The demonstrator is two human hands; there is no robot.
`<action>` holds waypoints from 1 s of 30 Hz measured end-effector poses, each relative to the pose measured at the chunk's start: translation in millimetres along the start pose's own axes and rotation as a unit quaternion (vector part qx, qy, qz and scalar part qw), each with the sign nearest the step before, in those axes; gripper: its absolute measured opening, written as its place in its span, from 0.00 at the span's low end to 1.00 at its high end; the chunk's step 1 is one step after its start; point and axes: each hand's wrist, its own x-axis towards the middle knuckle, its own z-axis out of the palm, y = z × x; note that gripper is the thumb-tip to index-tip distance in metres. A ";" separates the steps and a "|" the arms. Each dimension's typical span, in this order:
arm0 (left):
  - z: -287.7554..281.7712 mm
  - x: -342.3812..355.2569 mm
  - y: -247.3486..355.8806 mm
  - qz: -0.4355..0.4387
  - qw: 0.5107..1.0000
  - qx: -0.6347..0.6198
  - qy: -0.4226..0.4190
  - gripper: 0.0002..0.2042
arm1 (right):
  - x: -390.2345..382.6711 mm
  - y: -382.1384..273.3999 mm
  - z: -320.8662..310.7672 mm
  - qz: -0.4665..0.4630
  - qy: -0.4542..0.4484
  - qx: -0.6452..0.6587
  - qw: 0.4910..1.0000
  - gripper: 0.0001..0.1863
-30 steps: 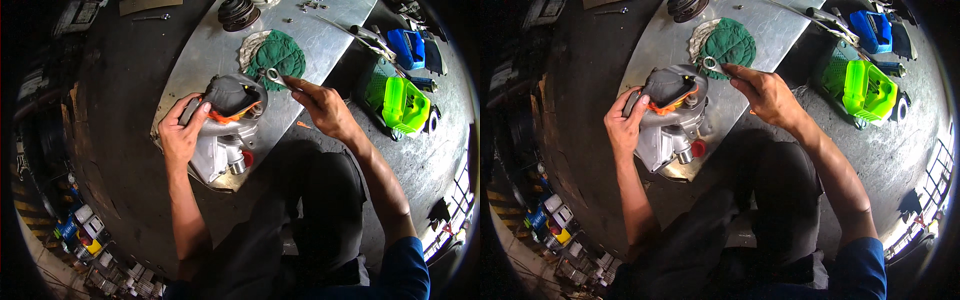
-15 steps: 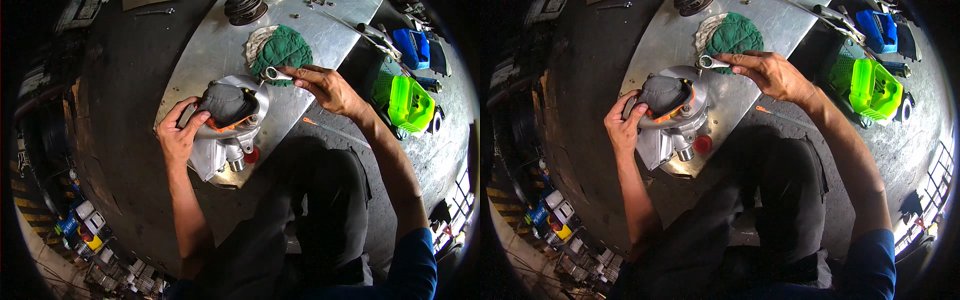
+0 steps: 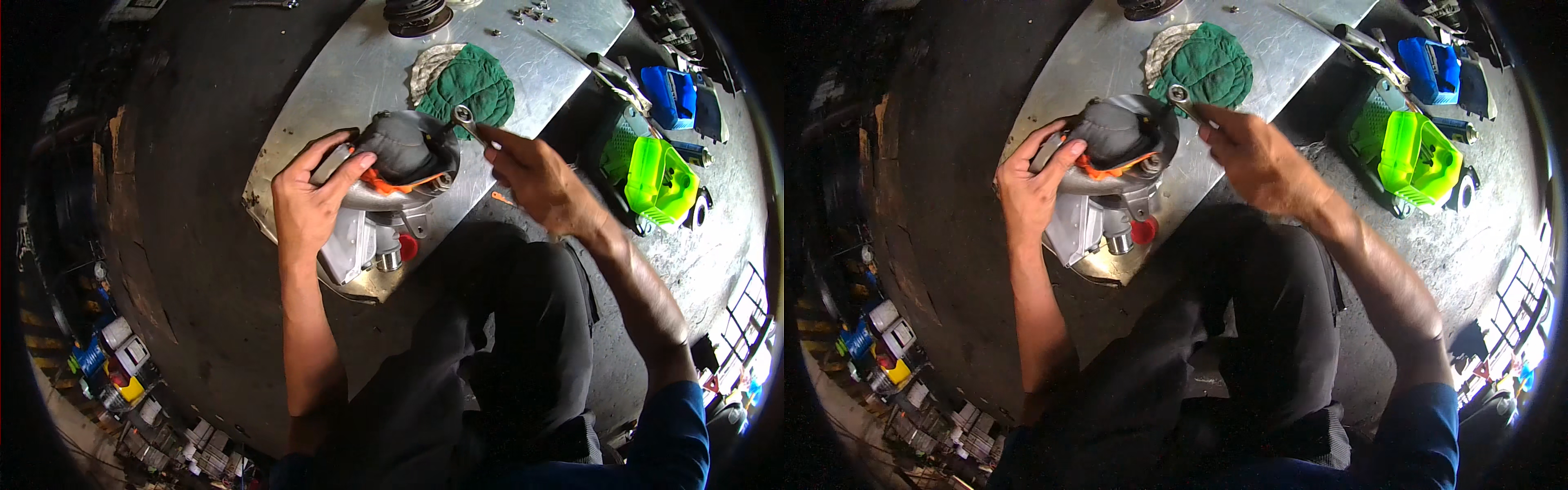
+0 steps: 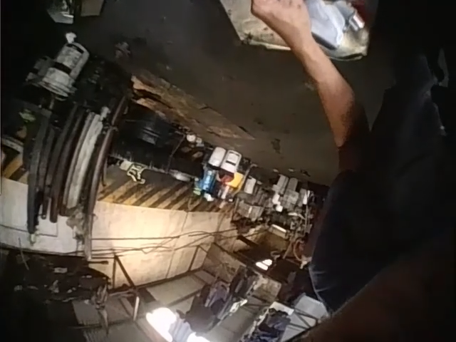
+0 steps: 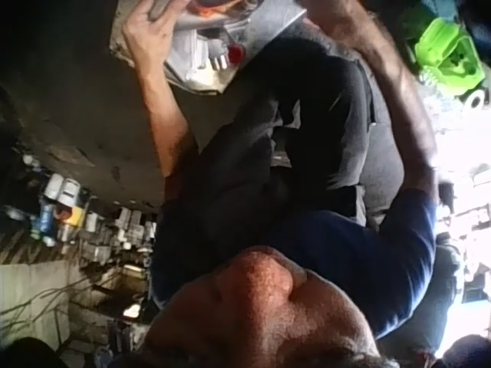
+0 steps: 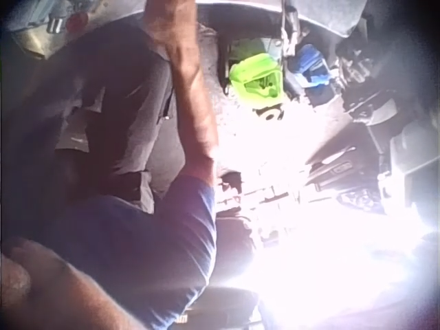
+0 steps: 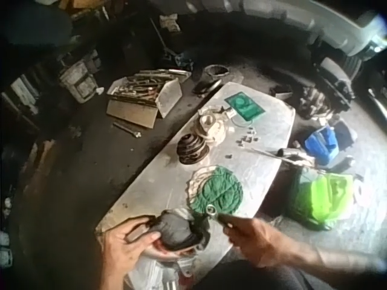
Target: Repairing and assembling a metallic automotive part using tools on a workshop floor.
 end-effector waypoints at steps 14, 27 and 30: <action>-3.7 -3.6 -4.7 0.001 0.997 -0.033 -0.072 0.19 | 25.3 70.9 -26.3 -0.250 0.005 -0.139 0.958 0.18; -19.2 15.0 -22.2 0.052 0.987 -0.020 -0.154 0.20 | 70.8 70.1 -56.6 -0.490 -0.066 -0.345 0.798 0.26; -22.6 22.5 -25.6 0.043 0.985 -0.017 -0.166 0.24 | 77.3 69.1 -61.9 -0.416 -0.085 -0.471 0.774 0.36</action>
